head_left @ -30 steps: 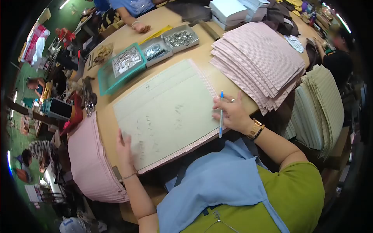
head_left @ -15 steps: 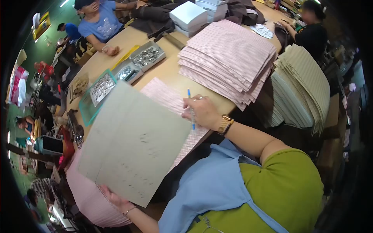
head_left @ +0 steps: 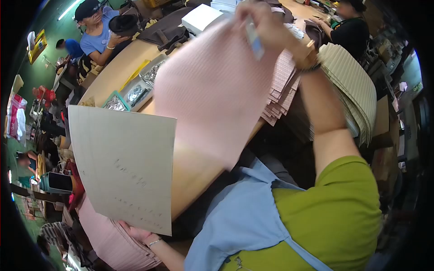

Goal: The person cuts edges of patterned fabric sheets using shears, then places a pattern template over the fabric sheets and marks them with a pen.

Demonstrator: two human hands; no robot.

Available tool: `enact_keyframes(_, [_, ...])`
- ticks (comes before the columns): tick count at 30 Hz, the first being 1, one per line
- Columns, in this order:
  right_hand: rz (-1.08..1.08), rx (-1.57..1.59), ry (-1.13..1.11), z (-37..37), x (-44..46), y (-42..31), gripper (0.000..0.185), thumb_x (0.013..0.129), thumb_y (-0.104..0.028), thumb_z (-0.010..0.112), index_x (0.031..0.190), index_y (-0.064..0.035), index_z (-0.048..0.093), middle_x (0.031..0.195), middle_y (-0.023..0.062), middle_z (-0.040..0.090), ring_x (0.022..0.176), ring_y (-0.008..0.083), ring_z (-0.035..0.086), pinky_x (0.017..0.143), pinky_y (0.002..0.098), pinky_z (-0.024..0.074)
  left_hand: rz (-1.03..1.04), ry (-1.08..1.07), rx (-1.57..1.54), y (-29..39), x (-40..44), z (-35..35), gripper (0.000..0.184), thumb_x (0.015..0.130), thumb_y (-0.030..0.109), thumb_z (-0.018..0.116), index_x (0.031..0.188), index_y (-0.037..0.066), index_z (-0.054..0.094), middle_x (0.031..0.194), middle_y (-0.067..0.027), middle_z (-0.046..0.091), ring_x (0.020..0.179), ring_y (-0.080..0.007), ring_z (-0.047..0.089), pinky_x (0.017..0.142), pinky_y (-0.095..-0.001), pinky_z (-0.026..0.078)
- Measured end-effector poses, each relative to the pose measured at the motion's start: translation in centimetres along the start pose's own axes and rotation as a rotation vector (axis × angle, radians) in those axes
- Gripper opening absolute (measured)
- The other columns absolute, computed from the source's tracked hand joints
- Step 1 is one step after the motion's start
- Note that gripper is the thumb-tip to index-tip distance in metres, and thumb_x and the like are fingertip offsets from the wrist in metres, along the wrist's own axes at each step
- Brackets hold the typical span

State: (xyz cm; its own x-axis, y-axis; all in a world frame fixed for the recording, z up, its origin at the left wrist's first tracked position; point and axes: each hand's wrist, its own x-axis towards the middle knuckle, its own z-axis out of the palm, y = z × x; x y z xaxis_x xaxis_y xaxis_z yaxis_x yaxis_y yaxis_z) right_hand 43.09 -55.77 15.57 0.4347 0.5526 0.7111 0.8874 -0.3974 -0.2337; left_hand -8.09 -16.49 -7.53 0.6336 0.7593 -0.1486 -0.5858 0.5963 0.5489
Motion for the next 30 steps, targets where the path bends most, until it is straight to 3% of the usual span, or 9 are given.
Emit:
enact_keyframes(1, [0.456,-0.043,-0.208,-3.0,1.8,5.0,0.026,0.085,-0.021,0.06,0.109,-0.0117,0.063,0.09,0.0128,0.069,0.091,0.025,0.067,0.08,0.0379,0.051,0.03,0.14,-0.01,-0.3,-0.1,0.9,0.055,0.1,0.041,0.044,0.142,0.006,0.043,0.147,-0.0093,0.043,0.133,-0.0283,0.04,0.112,-0.0453,0.029])
enact_keyframes(2, [0.626,0.069,-0.116,-7.4,4.0,-3.2,0.013,0.096,0.005,0.049,0.106,0.0015,0.057,0.105,0.0149,0.064,0.053,0.0092,0.056,0.049,0.017,0.0536,0.054,0.146,0.021,-0.5,-0.2,1.5,0.055,0.1,0.041,0.045,0.142,0.006,0.043,0.147,-0.0092,0.044,0.132,-0.0281,0.041,0.112,-0.045,0.03])
enact_keyframes(4, [0.339,-0.661,0.058,-9.3,3.5,5.3,0.019,0.089,0.0,0.052,0.1,-0.0099,0.063,0.073,0.0108,0.064,0.068,0.021,0.062,0.064,0.0364,0.0501,0.093,0.149,0.082,-1.0,-0.3,2.4,0.055,0.1,0.041,0.047,0.142,0.006,0.044,0.146,-0.009,0.045,0.131,-0.0277,0.042,0.111,-0.0446,0.031])
enact_keyframes(9, [0.403,-0.403,-0.384,-3.2,-6.5,12.9,0.048,0.085,-0.046,0.068,0.115,-0.0097,0.059,0.11,0.0167,0.064,0.106,0.0332,0.061,0.091,0.0404,0.047,0.023,0.032,0.042,-0.5,0.2,0.3,0.055,0.099,0.041,0.049,0.141,0.006,0.045,0.144,-0.0085,0.047,0.129,-0.0275,0.044,0.109,-0.0437,0.032])
enact_keyframes(17, [0.576,-0.343,-0.16,6.1,-12.5,9.5,0.05,0.084,-0.049,0.068,0.112,-0.0092,0.061,0.099,0.015,0.068,0.098,0.0314,0.066,0.094,0.0407,0.0474,-0.061,0.111,0.076,-0.6,-0.2,3.3,0.054,0.1,0.042,0.047,0.14,0.006,0.046,0.144,-0.0084,0.048,0.13,-0.0272,0.044,0.109,-0.0434,0.032])
enact_keyframes(21, [0.298,0.446,0.055,12.9,-10.3,0.4,0.048,0.084,-0.041,0.073,0.114,-0.0053,0.062,0.106,0.0171,0.068,0.102,0.0294,0.065,0.093,0.0392,0.0489,-0.117,-0.11,0.114,-0.7,0.4,2.6,0.053,0.101,0.042,0.044,0.14,0.005,0.047,0.143,-0.0087,0.048,0.13,-0.027,0.044,0.109,-0.0429,0.032])
enact_keyframes(25, [0.307,0.87,-0.339,15.1,-11.9,-11.4,0.055,0.09,-0.037,0.069,0.127,0.0006,0.053,0.116,0.0141,0.065,0.108,0.0251,0.062,0.095,0.0337,0.0487,-0.116,-0.439,0.21,-0.3,0.3,5.7,0.052,0.102,0.04,0.04,0.141,0.005,0.045,0.144,-0.0089,0.047,0.13,-0.0269,0.044,0.11,-0.0423,0.032])
enact_keyframes(28, [0.681,1.565,-0.603,15.6,-12.6,-13.4,0.048,0.092,-0.03,0.068,0.126,0.0004,0.055,0.114,0.0096,0.066,0.102,0.0148,0.063,0.089,0.0287,0.0511,0.037,0.046,0.232,0.9,-0.6,8.9,0.054,0.102,0.041,0.038,0.144,0.005,0.04,0.146,-0.0104,0.045,0.13,-0.0264,0.043,0.109,-0.0428,0.033])
enact_keyframes(30, [0.661,1.58,-0.563,15.7,-12.8,-14.5,0.044,0.093,-0.029,0.067,0.124,0.0009,0.057,0.108,0.0064,0.067,0.097,0.0094,0.062,0.085,0.0256,0.0512,0.092,-0.06,0.548,4.2,1.4,5.7,0.059,0.101,0.044,0.04,0.146,0.007,0.036,0.148,-0.013,0.042,0.133,-0.0292,0.041,0.109,-0.0443,0.034])
